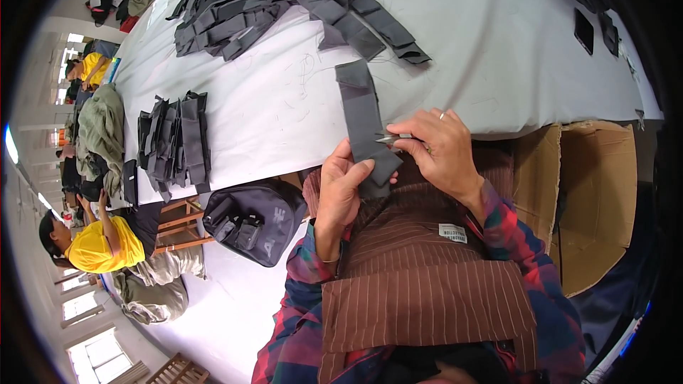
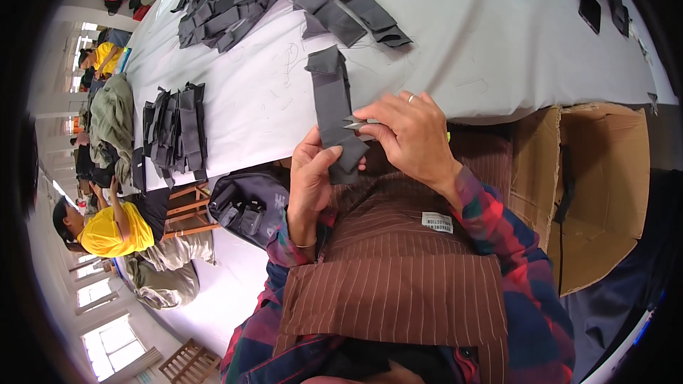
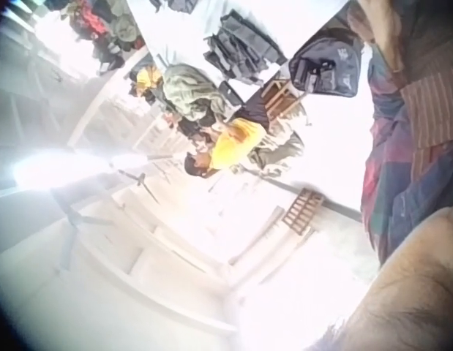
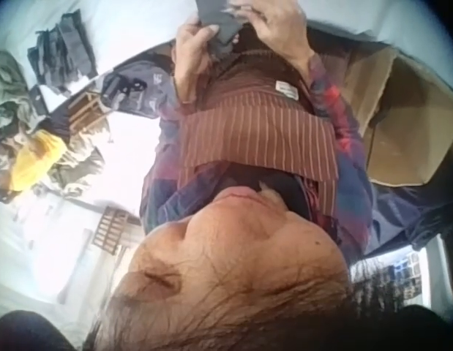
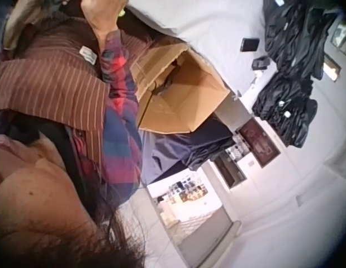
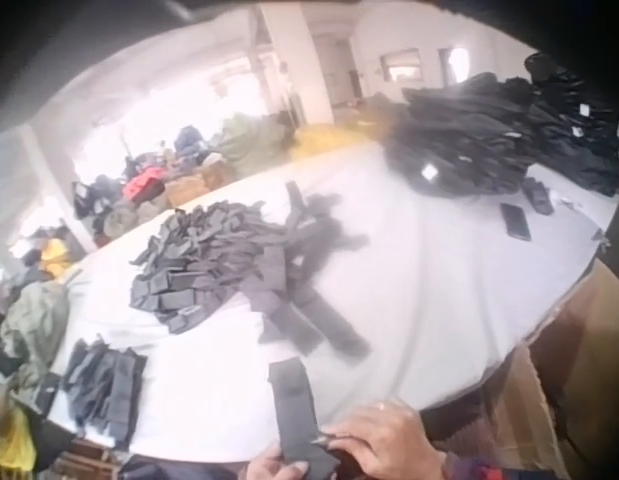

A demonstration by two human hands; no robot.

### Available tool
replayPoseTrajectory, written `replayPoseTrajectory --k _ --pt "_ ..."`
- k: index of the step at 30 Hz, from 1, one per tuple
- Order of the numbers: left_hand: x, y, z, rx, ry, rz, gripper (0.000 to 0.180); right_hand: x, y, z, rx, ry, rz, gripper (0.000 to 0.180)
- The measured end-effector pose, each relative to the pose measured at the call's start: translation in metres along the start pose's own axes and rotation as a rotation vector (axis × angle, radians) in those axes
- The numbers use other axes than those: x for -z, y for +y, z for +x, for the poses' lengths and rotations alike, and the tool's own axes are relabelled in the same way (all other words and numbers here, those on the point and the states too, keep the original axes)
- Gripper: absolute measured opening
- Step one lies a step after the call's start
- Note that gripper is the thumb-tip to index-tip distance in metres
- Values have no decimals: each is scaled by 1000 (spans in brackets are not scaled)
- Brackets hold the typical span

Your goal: Trimming excess threads and edges from black fabric strips using small scissors in a factory setting.

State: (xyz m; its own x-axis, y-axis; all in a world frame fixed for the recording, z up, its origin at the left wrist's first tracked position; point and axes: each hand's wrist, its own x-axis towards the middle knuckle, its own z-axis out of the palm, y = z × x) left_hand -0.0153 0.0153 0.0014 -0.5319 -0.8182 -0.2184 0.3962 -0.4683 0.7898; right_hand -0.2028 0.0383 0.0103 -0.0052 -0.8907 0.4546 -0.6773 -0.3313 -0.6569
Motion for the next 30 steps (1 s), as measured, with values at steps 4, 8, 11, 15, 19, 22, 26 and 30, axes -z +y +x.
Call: replayPoseTrajectory --k 4,8,11,15,19,22,26,30 --pt "1 -1 -3 27 82 30 32 -1 1 1 61 -4 -33 14" --pt "2 -2 -4 -5 180 71 26 -1 -3 7 -11 1 97 12" --pt "-2 0 -5 -19 195 155 23 -4 -5 8 -4 -64 123 13" --pt "-3 3 -7 -12 205 250 21 -10 -10 12 71 -57 99 16" --pt "3 -1 -7 -23 211 308 20 -16 -11 11 169 -20 1 15" --pt "3 -2 -7 0 206 290 20 -16 -11 10 187 -15 -20 13" --pt "-3 2 -8 -19 210 303 13 -11 -12 9 198 -68 -54 17" --pt "-14 7 -11 -1 230 280 17 -11 -1 12 106 6 142 18"
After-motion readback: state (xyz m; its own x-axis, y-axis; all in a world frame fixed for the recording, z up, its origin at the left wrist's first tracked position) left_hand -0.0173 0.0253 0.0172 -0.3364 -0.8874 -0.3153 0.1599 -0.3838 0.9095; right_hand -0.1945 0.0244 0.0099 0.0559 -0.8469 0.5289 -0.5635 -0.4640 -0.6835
